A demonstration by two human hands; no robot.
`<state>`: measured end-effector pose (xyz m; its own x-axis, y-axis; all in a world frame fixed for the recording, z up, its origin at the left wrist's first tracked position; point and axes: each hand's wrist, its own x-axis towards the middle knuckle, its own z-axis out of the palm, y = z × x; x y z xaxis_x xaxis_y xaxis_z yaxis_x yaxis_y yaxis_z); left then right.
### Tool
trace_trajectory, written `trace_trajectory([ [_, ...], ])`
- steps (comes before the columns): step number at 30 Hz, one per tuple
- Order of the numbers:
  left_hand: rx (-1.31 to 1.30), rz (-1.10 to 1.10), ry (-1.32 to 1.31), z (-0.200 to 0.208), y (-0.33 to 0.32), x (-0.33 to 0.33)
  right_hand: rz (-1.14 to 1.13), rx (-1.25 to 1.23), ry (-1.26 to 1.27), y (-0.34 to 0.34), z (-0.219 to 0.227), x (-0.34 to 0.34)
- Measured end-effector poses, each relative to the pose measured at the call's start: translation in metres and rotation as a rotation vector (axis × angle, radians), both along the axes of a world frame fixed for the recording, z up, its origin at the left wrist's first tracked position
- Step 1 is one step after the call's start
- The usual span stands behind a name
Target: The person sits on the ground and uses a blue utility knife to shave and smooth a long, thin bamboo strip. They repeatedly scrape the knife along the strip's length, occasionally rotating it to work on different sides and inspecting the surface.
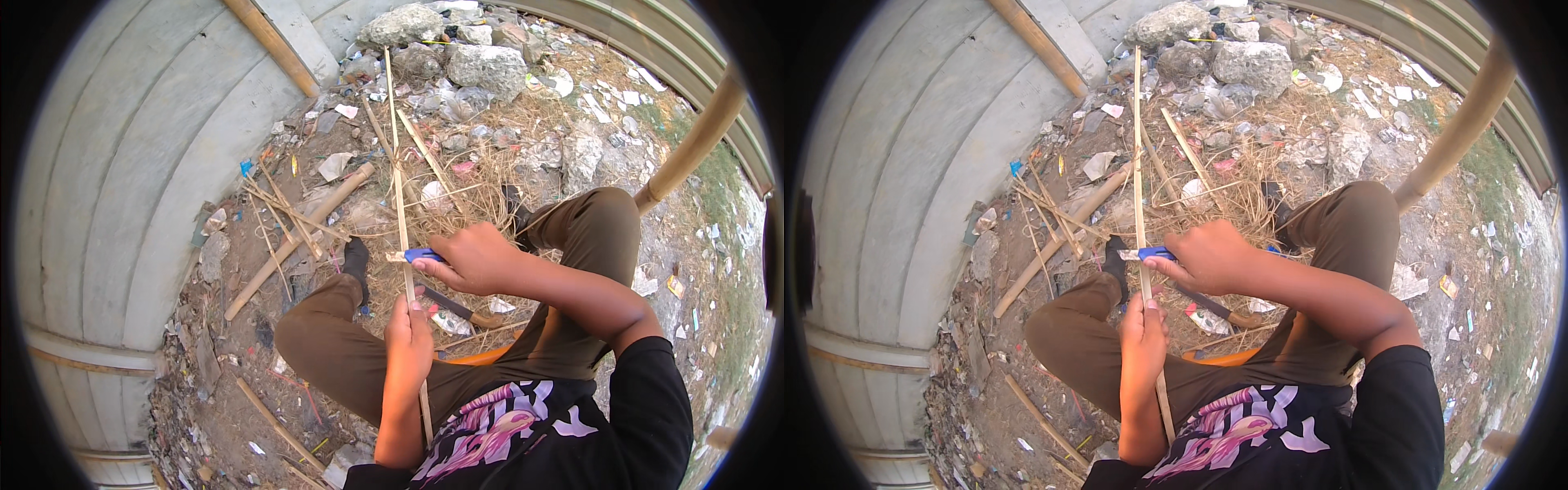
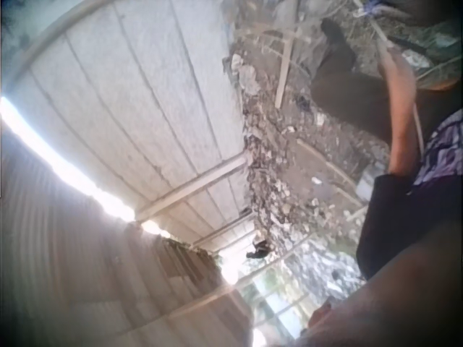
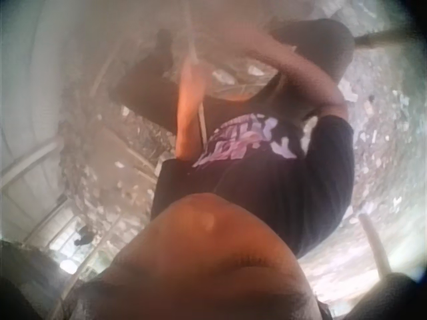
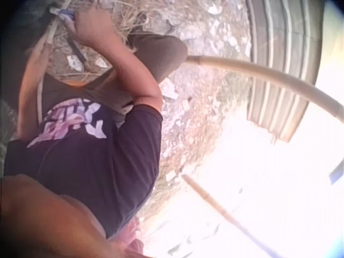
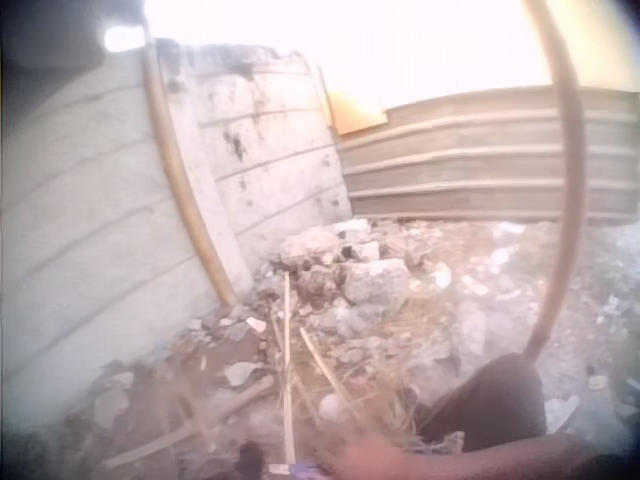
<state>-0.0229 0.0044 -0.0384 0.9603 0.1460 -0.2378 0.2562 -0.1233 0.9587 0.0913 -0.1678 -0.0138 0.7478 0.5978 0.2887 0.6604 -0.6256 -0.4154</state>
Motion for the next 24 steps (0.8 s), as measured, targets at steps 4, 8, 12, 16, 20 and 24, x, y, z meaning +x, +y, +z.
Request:
trace_trajectory([
  [4, 0.14, 0.025, -0.005, -0.002, 0.001, 0.0, -0.03, -0.088, -0.066, 0.008, -0.01, -0.008],
  [8, 0.409, -0.008, -0.085, 0.012, -0.007, -0.001, -0.046, -0.074, -0.141, 0.011, -0.019, -0.007],
  [12, 0.505, -0.011, -0.171, 0.003, -0.004, -0.003, -0.062, -0.041, -0.202, 0.016, -0.028, -0.007],
  [16, 0.487, -0.012, -0.092, 0.014, -0.008, -0.005, -0.047, -0.022, -0.255, 0.014, -0.03, -0.003],
  [20, 0.479, -0.029, -0.055, 0.016, -0.007, -0.004, -0.07, -0.018, -0.307, 0.015, -0.038, 0.009],
  [24, 0.434, -0.006, -0.036, 0.009, -0.009, -0.003, -0.064, -0.04, -0.361, 0.01, -0.043, 0.015],
])
